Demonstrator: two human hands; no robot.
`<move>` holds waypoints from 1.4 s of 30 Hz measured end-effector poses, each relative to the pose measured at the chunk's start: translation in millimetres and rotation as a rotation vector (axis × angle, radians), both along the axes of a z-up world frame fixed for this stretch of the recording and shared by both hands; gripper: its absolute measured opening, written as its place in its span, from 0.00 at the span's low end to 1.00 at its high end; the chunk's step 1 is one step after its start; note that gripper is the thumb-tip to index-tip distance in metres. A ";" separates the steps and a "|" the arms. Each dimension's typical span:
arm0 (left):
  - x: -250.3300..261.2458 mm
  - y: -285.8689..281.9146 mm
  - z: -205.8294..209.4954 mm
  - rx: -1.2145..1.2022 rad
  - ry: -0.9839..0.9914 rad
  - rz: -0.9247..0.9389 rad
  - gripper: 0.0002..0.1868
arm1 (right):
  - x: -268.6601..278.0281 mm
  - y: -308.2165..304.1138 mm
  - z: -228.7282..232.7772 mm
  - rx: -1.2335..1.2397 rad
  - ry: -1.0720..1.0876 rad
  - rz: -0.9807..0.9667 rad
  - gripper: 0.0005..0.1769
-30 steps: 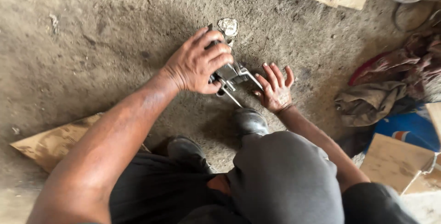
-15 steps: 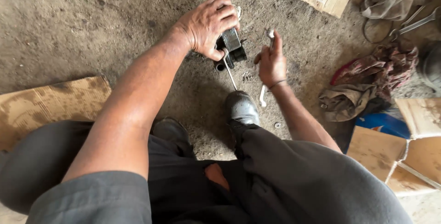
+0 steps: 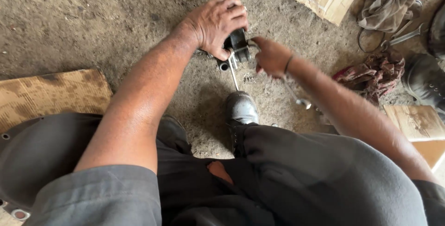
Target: The person sits on the floor and uses a wrench to tighten bolts on a small mechanical part. The person holds the part steady with one hand while turning the wrench with the other.
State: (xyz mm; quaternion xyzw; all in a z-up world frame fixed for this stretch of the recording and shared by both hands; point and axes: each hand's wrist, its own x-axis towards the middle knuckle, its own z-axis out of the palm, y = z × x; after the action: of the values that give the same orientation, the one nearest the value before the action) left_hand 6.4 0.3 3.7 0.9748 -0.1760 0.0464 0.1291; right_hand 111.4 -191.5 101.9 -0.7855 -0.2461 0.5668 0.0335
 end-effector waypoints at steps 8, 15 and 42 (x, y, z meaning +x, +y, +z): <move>-3.0 1.3 5.2 -0.109 -0.060 0.006 0.42 | -31.5 -33.8 9.5 -0.129 -0.304 0.272 0.37; -7.8 0.5 -6.0 -0.116 0.019 -0.002 0.38 | -45.3 -88.2 34.8 -0.074 -0.404 0.280 0.17; -18.1 4.3 9.7 -0.141 -0.015 0.005 0.36 | -25.9 -97.1 -136.6 0.749 -0.582 0.229 0.35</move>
State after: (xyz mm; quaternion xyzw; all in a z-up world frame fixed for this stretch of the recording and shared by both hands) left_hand -11.7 4.6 13.4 0.9634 -0.1708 0.0661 0.1959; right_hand 85.5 -288.6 -34.7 -0.8133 -0.5171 0.1960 0.1811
